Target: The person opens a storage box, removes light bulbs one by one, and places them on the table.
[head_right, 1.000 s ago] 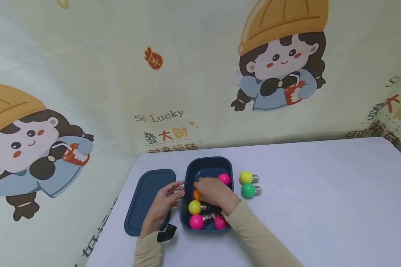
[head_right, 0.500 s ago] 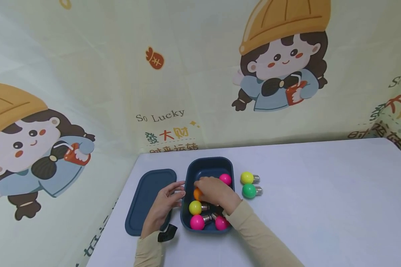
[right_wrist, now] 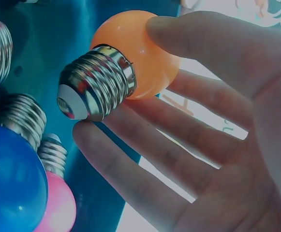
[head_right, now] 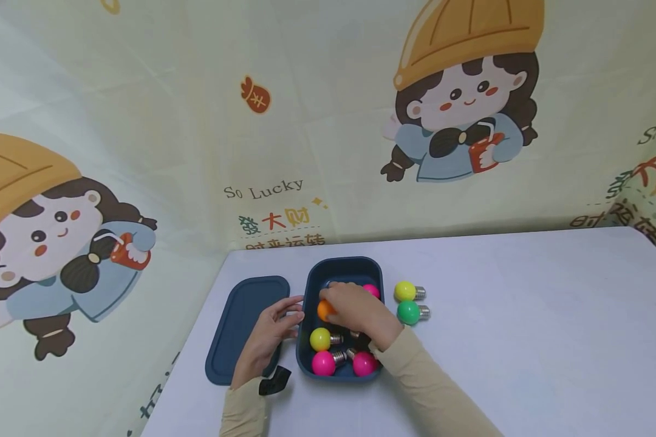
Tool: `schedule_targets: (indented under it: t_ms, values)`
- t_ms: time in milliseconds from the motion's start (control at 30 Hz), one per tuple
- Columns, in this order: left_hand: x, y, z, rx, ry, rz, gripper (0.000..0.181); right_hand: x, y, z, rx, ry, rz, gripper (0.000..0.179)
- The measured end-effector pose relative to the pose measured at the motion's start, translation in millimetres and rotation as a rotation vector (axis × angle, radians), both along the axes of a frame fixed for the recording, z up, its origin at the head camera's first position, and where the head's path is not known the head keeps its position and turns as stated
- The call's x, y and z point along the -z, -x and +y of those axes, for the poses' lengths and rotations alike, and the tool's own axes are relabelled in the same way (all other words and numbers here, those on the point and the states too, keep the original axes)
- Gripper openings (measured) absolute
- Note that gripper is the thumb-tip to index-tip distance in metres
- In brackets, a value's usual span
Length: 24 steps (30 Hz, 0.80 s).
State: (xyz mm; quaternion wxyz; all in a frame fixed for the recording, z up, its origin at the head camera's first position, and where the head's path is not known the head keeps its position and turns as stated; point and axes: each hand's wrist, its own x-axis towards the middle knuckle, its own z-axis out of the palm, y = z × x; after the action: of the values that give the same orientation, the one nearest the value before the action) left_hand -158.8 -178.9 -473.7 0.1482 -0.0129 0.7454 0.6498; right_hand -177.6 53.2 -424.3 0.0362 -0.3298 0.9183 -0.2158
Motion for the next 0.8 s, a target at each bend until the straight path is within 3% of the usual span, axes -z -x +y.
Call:
schedule_targets:
  t_ms: [533, 800]
  values:
    - [3.0, 2.2, -0.4, -0.002, -0.007, 0.025, 0.047, -9.1, -13.8, 23.4, 0.049, 0.056, 0.082, 0.032]
    - [3.1, 1.4, 0.2, -0.011, -0.002, 0.029, 0.047, -13.3, -21.6, 34.7, 0.069, 0.07, 0.065, 0.032]
